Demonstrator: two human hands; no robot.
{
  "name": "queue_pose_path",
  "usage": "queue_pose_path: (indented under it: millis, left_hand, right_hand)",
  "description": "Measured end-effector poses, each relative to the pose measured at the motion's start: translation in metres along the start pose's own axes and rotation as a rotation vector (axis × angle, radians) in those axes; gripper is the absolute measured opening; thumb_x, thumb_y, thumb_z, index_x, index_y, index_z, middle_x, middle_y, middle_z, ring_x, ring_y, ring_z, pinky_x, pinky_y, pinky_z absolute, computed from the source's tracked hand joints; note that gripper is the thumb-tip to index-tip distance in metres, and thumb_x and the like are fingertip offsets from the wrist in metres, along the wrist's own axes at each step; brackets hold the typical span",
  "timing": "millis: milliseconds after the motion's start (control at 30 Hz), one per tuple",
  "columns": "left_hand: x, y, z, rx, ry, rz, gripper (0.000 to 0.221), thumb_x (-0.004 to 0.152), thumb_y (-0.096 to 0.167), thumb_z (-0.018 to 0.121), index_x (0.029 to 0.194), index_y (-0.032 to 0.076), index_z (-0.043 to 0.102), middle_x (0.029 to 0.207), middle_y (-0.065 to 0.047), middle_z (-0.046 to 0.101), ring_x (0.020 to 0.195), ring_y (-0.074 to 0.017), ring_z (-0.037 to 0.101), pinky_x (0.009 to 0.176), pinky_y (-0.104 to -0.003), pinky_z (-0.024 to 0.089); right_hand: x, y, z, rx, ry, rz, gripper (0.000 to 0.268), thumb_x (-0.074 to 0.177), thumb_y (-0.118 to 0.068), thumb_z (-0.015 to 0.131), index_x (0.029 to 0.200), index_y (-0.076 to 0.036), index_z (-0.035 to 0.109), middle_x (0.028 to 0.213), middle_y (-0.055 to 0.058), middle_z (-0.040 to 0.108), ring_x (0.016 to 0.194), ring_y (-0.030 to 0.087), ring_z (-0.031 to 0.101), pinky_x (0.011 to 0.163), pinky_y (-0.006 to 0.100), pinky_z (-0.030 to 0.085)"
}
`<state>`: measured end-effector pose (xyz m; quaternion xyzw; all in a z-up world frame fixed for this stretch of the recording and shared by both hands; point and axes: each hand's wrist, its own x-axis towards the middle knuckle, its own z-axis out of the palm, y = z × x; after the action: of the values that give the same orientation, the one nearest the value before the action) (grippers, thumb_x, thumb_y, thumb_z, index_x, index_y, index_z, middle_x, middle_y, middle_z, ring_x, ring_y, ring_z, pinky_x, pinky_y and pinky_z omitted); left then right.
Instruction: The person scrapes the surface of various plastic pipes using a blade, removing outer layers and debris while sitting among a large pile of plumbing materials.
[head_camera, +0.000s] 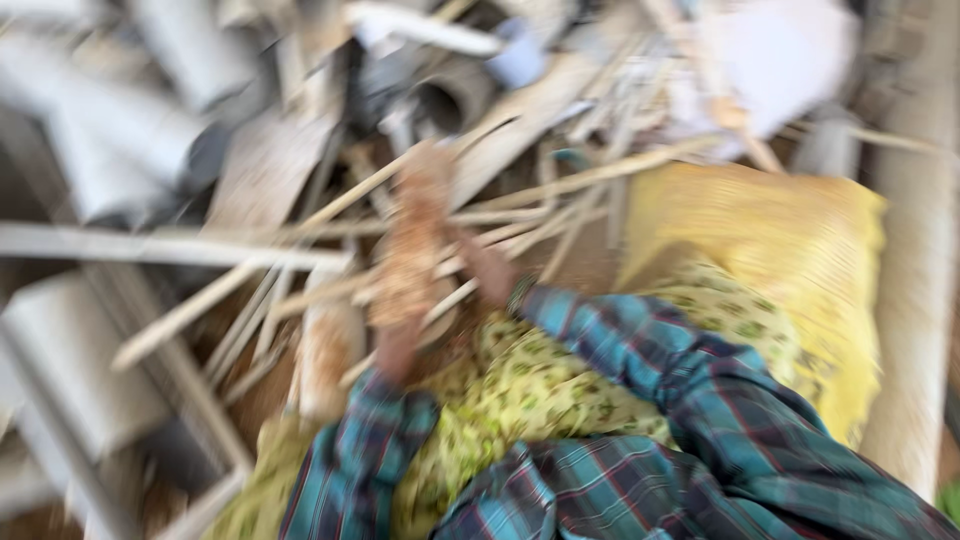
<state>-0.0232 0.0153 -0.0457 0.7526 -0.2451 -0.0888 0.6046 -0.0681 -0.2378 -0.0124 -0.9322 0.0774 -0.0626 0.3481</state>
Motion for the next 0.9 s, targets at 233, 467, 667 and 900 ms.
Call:
queue_pose_path:
  millis: [233, 467, 667, 900]
  left_hand:
    - [0.009, 0.015, -0.042, 0.575, 0.202, 0.25, 0.077, 0.101, 0.047, 0.06, 0.146, -0.012, 0.043, 0.136, -0.028, 0.057, 0.118, -0.042, 0.063, 0.091, -0.051, 0.06]
    - [0.027, 0.046, -0.039, -1.038, 0.207, -0.3, 0.063, 0.107, 0.052, 0.045, 0.142, 0.001, 0.051, 0.126, -0.02, 0.067, 0.108, -0.033, 0.068, 0.09, -0.057, 0.058]
    - [0.026, 0.026, -0.047, -1.119, 0.171, -0.33, 0.051, 0.109, 0.044, 0.046, 0.144, 0.008, 0.052, 0.129, -0.012, 0.069, 0.115, -0.0272, 0.067, 0.105, -0.061, 0.048]
    - [0.022, 0.002, -0.038, -1.244, 0.288, -0.384, 0.046, 0.103, 0.041, 0.049, 0.136, 0.01, 0.057, 0.124, -0.007, 0.074, 0.106, -0.0207, 0.073, 0.109, -0.069, 0.044]
  right_hand:
    - [-0.009, -0.011, -0.007, 0.145, -0.255, 0.108, 0.036, 0.109, -0.029, 0.045, 0.141, -0.013, 0.045, 0.063, 0.001, 0.049, 0.043, 0.014, 0.045, 0.038, 0.034, 0.046]
    - [-0.008, -0.017, -0.01, 0.481, -0.161, 0.335, 0.046, 0.105, -0.024, 0.038, 0.149, -0.011, 0.035, 0.082, -0.023, 0.048, 0.039, 0.008, 0.048, 0.037, 0.025, 0.052]
    - [-0.017, -0.035, -0.017, 0.074, -0.334, 0.165, 0.045, 0.107, -0.028, 0.041, 0.152, -0.021, 0.042, 0.097, 0.012, 0.071, 0.042, 0.011, 0.046, 0.037, 0.028, 0.048]
    - [-0.01, -0.014, -0.03, 0.185, -0.057, 0.274, 0.041, 0.112, -0.035, 0.045, 0.145, -0.01, 0.048, 0.084, 0.012, 0.069, 0.065, 0.022, 0.066, 0.064, 0.041, 0.059]
